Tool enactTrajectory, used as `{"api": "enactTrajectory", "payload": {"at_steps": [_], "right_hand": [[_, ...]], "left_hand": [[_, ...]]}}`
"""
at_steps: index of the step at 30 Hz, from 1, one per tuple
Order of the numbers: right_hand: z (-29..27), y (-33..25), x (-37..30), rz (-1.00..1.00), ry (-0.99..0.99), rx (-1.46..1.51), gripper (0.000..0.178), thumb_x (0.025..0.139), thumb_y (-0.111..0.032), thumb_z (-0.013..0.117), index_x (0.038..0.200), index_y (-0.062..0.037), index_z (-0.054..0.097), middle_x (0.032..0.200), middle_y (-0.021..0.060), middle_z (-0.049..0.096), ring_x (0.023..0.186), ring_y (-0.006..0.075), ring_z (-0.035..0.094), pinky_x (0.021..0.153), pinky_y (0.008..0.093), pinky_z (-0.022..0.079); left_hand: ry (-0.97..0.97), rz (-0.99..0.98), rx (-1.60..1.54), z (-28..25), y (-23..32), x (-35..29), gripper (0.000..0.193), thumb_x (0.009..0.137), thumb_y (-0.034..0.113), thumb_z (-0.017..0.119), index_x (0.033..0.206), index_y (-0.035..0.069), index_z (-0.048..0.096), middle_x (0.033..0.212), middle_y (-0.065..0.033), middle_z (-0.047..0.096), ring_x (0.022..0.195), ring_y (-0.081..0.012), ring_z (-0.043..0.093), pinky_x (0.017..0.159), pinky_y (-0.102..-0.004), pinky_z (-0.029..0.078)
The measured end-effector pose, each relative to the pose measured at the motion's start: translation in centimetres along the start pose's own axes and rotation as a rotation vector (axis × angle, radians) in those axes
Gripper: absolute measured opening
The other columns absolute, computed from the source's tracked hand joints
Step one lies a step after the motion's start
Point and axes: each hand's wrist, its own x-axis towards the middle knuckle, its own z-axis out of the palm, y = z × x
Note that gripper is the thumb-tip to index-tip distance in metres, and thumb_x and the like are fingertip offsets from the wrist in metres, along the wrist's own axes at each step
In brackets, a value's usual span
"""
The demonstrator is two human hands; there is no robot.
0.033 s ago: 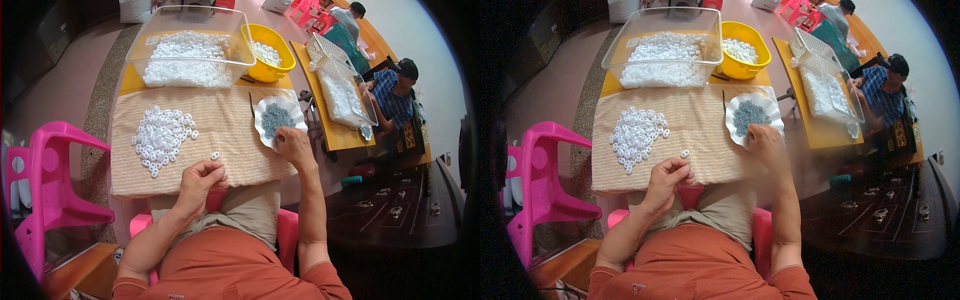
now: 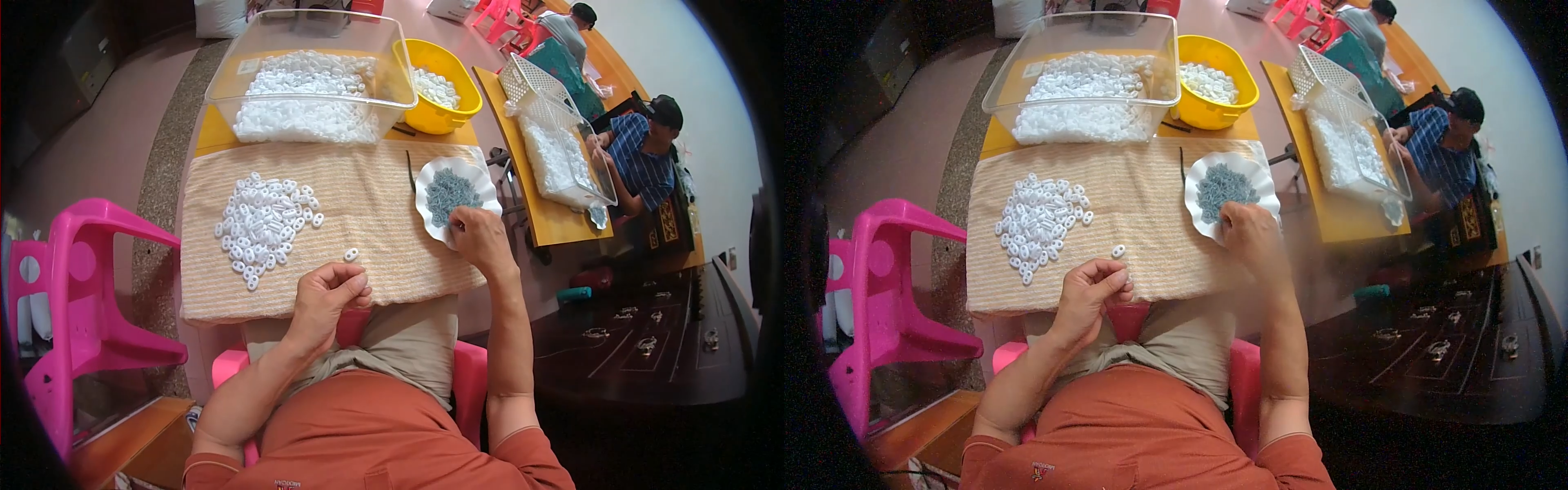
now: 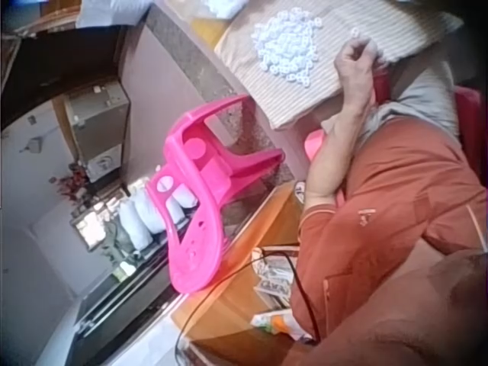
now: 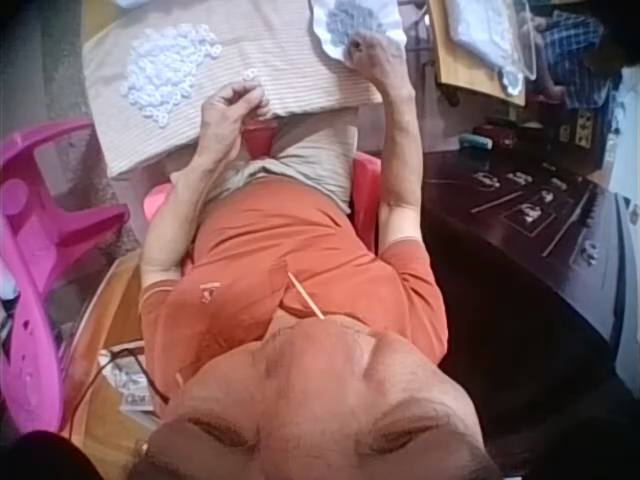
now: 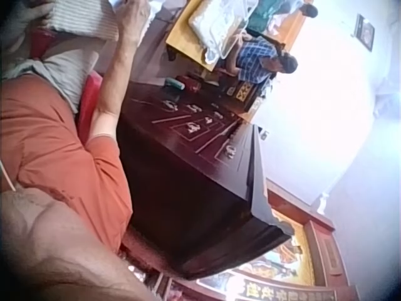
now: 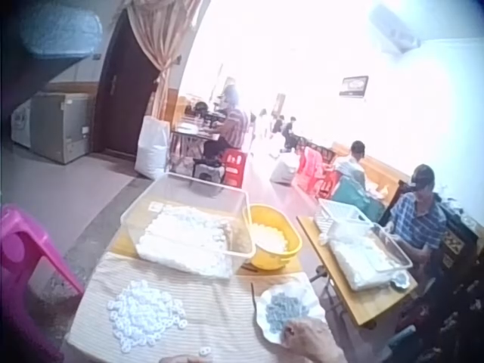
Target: Manually assembling small white plastic hardware components by hand at a workstation.
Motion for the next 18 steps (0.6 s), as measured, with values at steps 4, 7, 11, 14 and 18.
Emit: {"api": "enactTrajectory", "payload": {"at_steps": [4,7,11,14,18], "right_hand": [[-0.7,-0.2,0.5,-0.026,-0.07,-0.031,0.005,0.074,-0.006,0.061,0.077,-0.003,0.064,0.073,0.0182,0.064,0.072,0.0368,0.063,0.067,0.0432,0.05],[-0.3,0.4,0.9,-0.005,-0.107,-0.039,0.005,0.072,-0.006,0.061,0.076,-0.0026,0.063,0.071,0.0189,0.063,0.071,0.0373,0.063,0.066,0.0432,0.05],[-0.7,0.4,1.4,0.012,-0.171,-0.001,0.007,0.071,-0.007,0.062,0.075,-0.002,0.062,0.071,0.0192,0.063,0.072,0.0372,0.063,0.066,0.0427,0.05],[-0.8,0.2,1.5,0.038,-0.179,-0.009,0.009,0.069,-0.008,0.063,0.074,-0.0014,0.06,0.072,0.0189,0.063,0.071,0.037,0.063,0.065,0.0415,0.05],[-1.0,0.0,0.8,0.067,-0.12,0.116,0.014,0.068,-0.007,0.064,0.08,-0.0007,0.064,0.069,0.0163,0.063,0.066,0.0313,0.064,0.063,0.0358,0.05]], "left_hand": [[0.003,-0.007,0.004,0.2,0.0,-0.1,0.009,0.088,0.005,0.064,0.096,0.001,0.062,0.082,-0.0061,0.064,0.072,-0.0121,0.062,0.067,-0.0245,0.055],[-0.001,-0.003,0.013,0.1,-0.2,-0.1,0.009,0.088,0.005,0.064,0.096,0.001,0.062,0.082,-0.0061,0.064,0.072,-0.012,0.062,0.068,-0.0245,0.055],[0.002,-0.003,0.014,0.1,-0.3,-0.1,0.01,0.087,0.005,0.064,0.095,0.001,0.063,0.081,-0.0058,0.064,0.071,-0.0117,0.062,0.068,-0.0251,0.055],[0.017,-0.008,0.018,0.3,-0.1,-0.1,0.009,0.087,0.005,0.065,0.095,0.001,0.063,0.081,-0.0058,0.064,0.071,-0.0116,0.062,0.068,-0.0256,0.055],[0.016,-0.014,0.016,0.3,-0.1,-0.1,0.009,0.087,0.005,0.065,0.095,0.001,0.063,0.081,-0.0058,0.064,0.07,-0.0117,0.062,0.068,-0.0254,0.055]]}}
